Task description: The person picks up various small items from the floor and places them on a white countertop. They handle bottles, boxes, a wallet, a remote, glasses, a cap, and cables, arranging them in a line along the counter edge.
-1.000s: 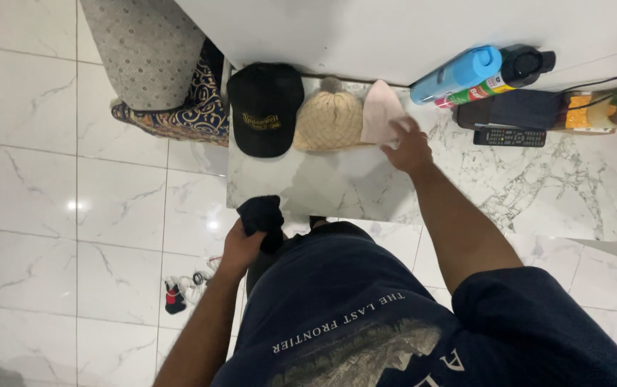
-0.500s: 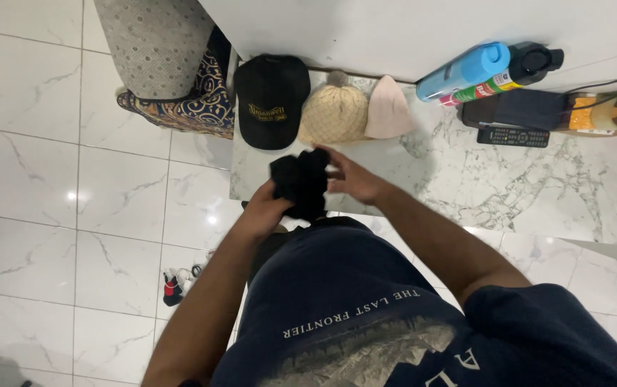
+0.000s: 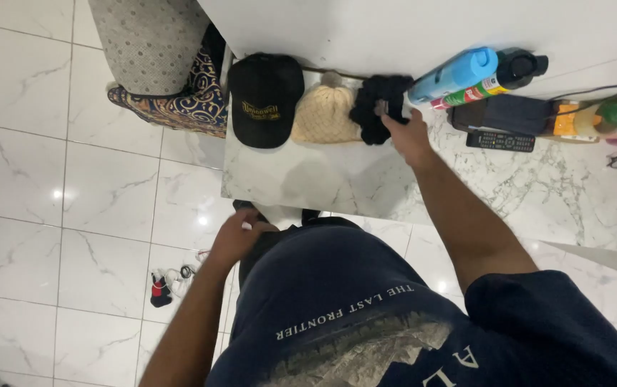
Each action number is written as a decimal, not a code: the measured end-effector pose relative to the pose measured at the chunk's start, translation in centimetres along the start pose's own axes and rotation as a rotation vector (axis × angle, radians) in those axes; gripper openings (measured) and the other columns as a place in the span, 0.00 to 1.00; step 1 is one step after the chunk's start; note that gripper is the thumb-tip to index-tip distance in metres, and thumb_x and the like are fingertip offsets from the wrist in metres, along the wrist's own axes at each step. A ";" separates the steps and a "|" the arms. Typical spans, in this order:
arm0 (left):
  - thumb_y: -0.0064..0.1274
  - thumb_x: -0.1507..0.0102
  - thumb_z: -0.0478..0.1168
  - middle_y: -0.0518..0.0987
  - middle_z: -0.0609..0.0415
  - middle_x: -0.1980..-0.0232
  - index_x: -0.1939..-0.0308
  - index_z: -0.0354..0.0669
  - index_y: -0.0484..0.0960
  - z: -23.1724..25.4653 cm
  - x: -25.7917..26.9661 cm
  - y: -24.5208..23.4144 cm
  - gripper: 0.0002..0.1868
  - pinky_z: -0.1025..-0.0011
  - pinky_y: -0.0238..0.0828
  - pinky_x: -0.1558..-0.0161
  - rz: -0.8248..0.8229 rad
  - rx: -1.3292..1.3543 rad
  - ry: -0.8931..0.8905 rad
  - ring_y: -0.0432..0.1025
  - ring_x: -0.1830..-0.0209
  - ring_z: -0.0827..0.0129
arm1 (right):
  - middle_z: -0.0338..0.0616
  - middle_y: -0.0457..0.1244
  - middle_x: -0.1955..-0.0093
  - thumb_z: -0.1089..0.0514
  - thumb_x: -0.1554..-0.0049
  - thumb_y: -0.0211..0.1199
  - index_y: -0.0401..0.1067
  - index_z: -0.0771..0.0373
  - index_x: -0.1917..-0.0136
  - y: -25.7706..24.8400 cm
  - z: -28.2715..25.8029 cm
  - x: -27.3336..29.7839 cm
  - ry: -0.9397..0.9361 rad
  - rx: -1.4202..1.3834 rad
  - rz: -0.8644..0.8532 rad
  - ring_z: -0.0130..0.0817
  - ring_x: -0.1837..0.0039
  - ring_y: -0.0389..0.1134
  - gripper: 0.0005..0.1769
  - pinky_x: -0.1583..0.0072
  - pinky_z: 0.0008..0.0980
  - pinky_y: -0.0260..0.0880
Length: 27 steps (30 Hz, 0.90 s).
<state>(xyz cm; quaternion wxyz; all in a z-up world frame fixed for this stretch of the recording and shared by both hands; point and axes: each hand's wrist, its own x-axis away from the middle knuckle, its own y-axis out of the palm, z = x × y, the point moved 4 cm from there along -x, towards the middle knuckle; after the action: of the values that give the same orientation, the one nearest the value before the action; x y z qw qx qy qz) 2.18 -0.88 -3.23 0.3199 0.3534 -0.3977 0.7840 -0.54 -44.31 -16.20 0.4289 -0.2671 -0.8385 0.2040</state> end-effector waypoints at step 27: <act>0.54 0.37 0.57 0.79 0.52 0.35 0.36 0.55 0.78 -34.9 8.4 17.8 0.27 0.65 0.74 0.43 0.149 0.442 -0.638 0.78 0.42 0.61 | 0.40 0.23 0.11 0.30 0.39 0.45 0.31 0.40 0.14 14.7 -2.1 5.9 -0.508 1.093 -0.159 0.52 0.14 0.33 0.47 0.25 0.64 0.44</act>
<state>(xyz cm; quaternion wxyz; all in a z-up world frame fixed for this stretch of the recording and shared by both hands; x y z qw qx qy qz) -26.83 22.13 -18.66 0.0389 0.6097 -0.3234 0.7226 2.30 -29.00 -19.88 0.3043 0.1123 -0.7059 0.6297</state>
